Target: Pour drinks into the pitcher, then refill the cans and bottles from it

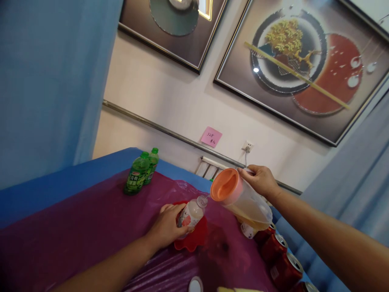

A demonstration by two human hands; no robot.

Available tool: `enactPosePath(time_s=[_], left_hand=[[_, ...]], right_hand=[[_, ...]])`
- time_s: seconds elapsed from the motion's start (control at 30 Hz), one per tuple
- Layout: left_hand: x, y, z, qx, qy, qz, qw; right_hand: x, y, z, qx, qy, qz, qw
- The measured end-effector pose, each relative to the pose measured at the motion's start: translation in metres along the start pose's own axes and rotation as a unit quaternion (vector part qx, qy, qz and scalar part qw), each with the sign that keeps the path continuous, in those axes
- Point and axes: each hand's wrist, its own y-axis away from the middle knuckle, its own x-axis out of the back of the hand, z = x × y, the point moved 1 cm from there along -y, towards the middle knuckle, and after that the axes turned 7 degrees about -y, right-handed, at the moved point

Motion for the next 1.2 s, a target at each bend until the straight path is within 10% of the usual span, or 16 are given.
enactPosePath(time_s=[1.2], left_hand=[[0.0029,0.0008,0.0028,-0.006,-0.001,-0.01,1.0]], right_hand=[[-0.0048,0.0033,-0.0014,0.01,-0.022,-0.006,1.0]])
